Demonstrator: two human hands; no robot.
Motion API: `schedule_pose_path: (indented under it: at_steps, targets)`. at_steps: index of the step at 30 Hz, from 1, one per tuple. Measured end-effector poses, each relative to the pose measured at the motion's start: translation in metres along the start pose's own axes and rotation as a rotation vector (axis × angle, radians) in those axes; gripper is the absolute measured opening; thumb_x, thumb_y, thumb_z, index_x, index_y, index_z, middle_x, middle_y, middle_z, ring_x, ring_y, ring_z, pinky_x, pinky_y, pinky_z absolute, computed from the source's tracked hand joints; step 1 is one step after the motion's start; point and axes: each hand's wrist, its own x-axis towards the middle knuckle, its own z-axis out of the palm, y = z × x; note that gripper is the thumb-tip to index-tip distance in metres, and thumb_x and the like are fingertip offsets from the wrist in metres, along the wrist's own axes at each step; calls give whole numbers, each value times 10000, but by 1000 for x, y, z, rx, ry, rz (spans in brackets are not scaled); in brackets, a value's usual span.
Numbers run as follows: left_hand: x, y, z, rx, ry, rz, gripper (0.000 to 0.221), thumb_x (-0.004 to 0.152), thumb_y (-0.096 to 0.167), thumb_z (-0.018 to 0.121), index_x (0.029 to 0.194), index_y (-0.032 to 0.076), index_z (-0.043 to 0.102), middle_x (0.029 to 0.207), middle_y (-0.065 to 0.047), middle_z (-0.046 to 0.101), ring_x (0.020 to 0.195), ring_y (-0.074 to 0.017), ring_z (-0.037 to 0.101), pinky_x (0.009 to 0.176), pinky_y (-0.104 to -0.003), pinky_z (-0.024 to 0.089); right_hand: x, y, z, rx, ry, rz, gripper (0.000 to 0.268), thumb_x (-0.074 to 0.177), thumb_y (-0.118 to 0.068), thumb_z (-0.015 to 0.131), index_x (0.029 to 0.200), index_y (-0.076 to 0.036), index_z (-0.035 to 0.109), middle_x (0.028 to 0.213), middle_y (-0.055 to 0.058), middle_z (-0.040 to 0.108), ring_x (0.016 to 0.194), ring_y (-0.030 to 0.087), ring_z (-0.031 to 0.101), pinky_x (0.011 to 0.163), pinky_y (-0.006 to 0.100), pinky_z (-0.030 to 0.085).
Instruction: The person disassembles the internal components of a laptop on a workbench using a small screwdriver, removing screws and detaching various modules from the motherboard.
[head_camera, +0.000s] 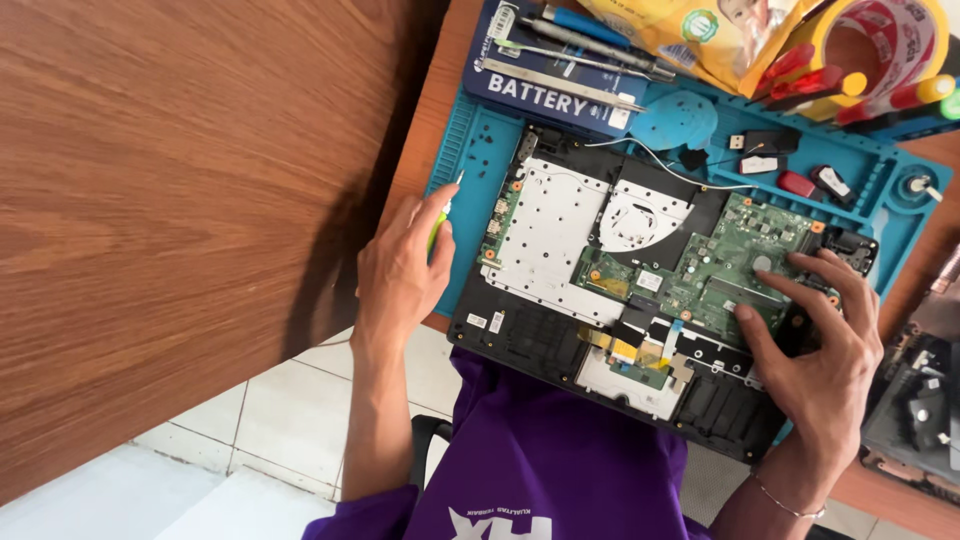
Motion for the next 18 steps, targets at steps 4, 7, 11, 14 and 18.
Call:
schedule_pose_path:
  at_steps: [4,7,11,14,18]
  targets:
    - [5,-1,-2,11,-77,2,427,975,82,618,1393,161,588,1069,-87,698,882,-310,712,704,-451,568,-5,10,4,-5,5,4,339,855,-121,835,1184,-119,753,1370,75,661,1421,302,558,1224,452,437]
    - [8,0,-2,19,-119,-14,490,949,74,614,1427,171,566,1075,-88,706,855,-317,715,702,-459,570,-9,20,6,-18,-5,7,292,895,-136,848,1174,-118,762,1366,62,669,1425,278,562,1228,425,440]
    - [15,-2,-1,64,-168,-21,568,908,72,610,1460,190,545,1060,-95,720,833,-340,711,706,-478,567,-9,24,7,-4,11,9,283,891,-133,841,1162,-117,761,1349,64,668,1406,278,564,1209,425,444]
    - [17,-2,0,111,-174,-3,602,892,77,592,1474,220,535,1002,-116,735,795,-357,706,693,-497,557,-7,21,7,-13,19,4,285,873,-128,840,1147,-110,764,1338,73,668,1395,288,563,1204,434,439]
    - [18,-2,-2,195,-259,-85,666,880,117,579,1514,301,494,756,-183,697,667,-390,681,647,-529,535,-4,18,6,8,31,-4,299,857,-116,838,1145,-100,762,1329,86,668,1382,297,570,1235,460,444]
